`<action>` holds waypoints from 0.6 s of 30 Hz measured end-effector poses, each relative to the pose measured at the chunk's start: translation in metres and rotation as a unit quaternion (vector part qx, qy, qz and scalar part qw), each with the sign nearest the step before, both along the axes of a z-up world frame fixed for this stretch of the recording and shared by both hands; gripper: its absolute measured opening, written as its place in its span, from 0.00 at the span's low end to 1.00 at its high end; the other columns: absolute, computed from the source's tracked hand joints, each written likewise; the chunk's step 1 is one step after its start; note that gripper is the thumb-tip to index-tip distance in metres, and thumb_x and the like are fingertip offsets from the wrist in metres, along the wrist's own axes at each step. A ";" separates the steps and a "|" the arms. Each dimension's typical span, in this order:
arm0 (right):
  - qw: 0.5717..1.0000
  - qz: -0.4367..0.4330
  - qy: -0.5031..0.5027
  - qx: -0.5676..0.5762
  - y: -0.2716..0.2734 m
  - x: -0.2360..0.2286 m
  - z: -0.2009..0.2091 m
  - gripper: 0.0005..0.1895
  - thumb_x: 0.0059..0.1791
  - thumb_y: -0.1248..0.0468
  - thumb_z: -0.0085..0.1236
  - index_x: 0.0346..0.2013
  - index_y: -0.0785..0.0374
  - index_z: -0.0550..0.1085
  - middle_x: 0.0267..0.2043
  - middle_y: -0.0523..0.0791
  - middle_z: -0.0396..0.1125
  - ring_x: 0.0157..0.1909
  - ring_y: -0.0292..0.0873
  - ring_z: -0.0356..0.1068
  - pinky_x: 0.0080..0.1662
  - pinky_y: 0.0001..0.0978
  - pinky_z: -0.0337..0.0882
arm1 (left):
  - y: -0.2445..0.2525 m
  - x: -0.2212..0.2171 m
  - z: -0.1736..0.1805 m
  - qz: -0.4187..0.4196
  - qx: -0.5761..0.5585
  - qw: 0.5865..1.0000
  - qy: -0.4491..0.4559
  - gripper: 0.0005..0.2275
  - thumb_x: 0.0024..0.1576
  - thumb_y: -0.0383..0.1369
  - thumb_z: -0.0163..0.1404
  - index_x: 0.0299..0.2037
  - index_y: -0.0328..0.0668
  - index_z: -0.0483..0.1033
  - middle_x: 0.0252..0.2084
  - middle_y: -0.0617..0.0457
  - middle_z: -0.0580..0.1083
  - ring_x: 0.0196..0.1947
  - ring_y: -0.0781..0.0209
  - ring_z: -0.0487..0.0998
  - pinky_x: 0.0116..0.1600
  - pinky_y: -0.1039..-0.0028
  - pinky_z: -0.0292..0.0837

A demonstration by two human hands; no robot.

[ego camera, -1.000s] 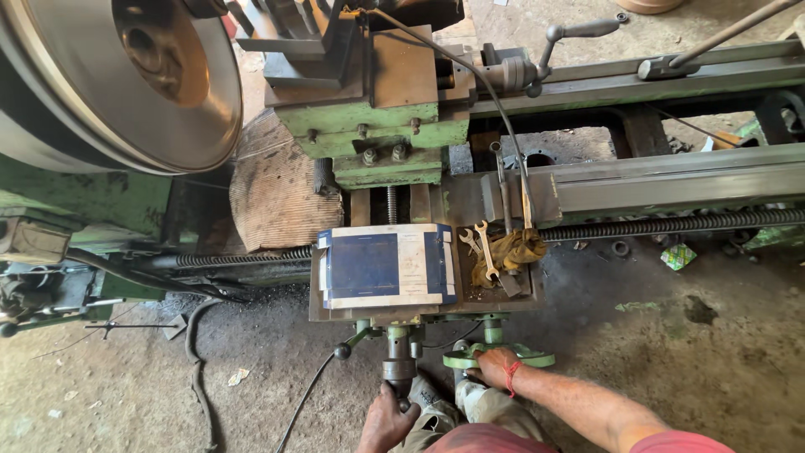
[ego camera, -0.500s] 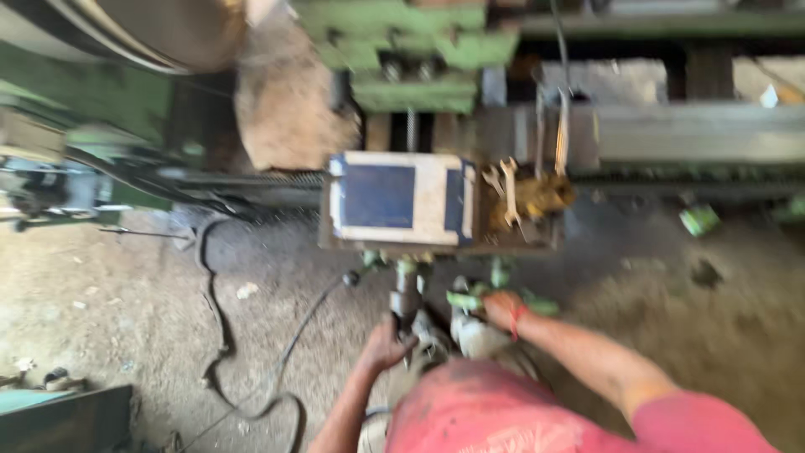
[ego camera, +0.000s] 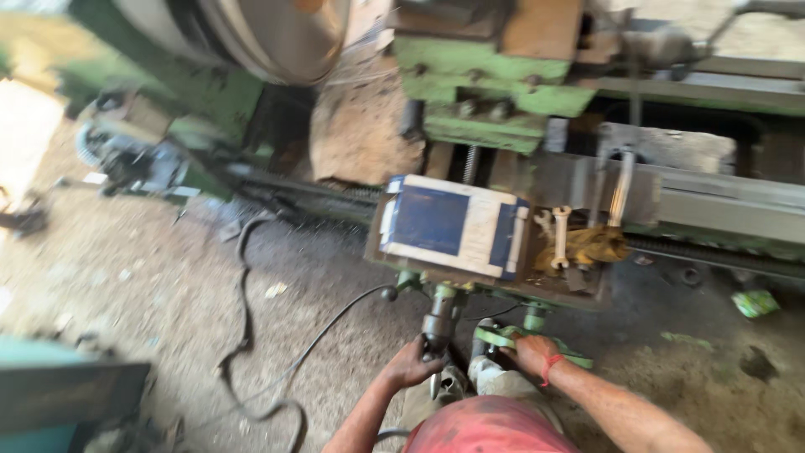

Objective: The person operates a metal lathe by turning a green handwheel with the right hand and adjusting a lever with the left hand. The lathe spindle rotates continuously while the operator makes small adjustments to the machine controls.

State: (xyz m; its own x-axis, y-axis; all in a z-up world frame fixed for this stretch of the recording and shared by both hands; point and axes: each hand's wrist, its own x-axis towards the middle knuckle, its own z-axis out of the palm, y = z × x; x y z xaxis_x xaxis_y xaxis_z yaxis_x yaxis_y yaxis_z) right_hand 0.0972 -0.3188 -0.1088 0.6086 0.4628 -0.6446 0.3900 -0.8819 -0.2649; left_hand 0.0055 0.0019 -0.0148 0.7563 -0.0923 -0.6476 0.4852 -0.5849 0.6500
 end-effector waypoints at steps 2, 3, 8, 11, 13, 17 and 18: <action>1.000 -0.007 0.001 0.003 -0.003 -0.002 0.001 0.28 0.53 0.39 0.47 0.49 0.60 0.73 0.35 0.53 0.75 0.40 0.57 0.76 0.44 0.53 0.74 | 0.002 0.002 -0.007 0.001 -0.004 1.000 0.024 0.32 0.46 0.50 0.55 0.58 0.35 0.70 0.51 0.36 0.78 0.54 0.42 0.78 0.59 0.58 0.71; 1.000 -0.006 0.000 0.004 -0.006 -0.003 0.001 0.28 0.53 0.39 0.48 0.49 0.61 0.73 0.35 0.54 0.75 0.40 0.57 0.76 0.44 0.52 0.75 | 0.001 0.002 -0.010 0.004 -0.012 1.000 0.026 0.33 0.46 0.49 0.56 0.59 0.37 0.69 0.51 0.38 0.78 0.54 0.44 0.78 0.59 0.59 0.71; 0.999 -0.011 -0.016 0.033 -0.005 -0.005 -0.003 0.27 0.54 0.41 0.50 0.48 0.63 0.72 0.37 0.55 0.74 0.42 0.59 0.75 0.46 0.54 0.74 | 0.008 0.001 -0.015 0.003 -0.049 0.998 0.044 0.31 0.47 0.46 0.57 0.60 0.40 0.70 0.50 0.43 0.79 0.52 0.51 0.80 0.58 0.63 0.72; 0.999 -0.023 -0.014 0.020 -0.005 -0.006 -0.004 0.28 0.54 0.40 0.50 0.49 0.63 0.73 0.37 0.54 0.75 0.43 0.58 0.76 0.46 0.53 0.74 | 0.010 0.004 -0.016 0.009 -0.086 0.995 0.049 0.31 0.47 0.46 0.58 0.60 0.39 0.70 0.50 0.44 0.80 0.51 0.53 0.80 0.58 0.65 0.72; 0.999 -0.021 -0.016 0.018 -0.006 -0.007 -0.004 0.28 0.54 0.40 0.49 0.49 0.63 0.72 0.37 0.54 0.75 0.42 0.58 0.76 0.46 0.53 0.74 | 0.011 0.004 -0.015 0.011 -0.106 0.993 0.049 0.31 0.46 0.46 0.58 0.59 0.38 0.71 0.50 0.45 0.80 0.51 0.54 0.80 0.58 0.65 0.72; 1.000 0.001 -0.002 0.011 -0.005 -0.004 -0.001 0.29 0.54 0.38 0.47 0.48 0.61 0.73 0.36 0.53 0.75 0.41 0.58 0.76 0.45 0.52 0.74 | 0.013 0.006 -0.010 0.009 -0.081 0.994 0.069 0.31 0.46 0.46 0.57 0.59 0.39 0.73 0.50 0.46 0.79 0.51 0.55 0.78 0.57 0.65 0.71; 1.000 -0.006 -0.003 0.006 -0.004 -0.003 0.001 0.28 0.54 0.38 0.47 0.49 0.60 0.73 0.36 0.53 0.75 0.41 0.58 0.76 0.45 0.53 0.74 | 0.014 0.006 -0.007 0.013 -0.090 0.993 0.071 0.31 0.46 0.46 0.57 0.60 0.39 0.72 0.51 0.46 0.79 0.51 0.55 0.78 0.58 0.66 0.71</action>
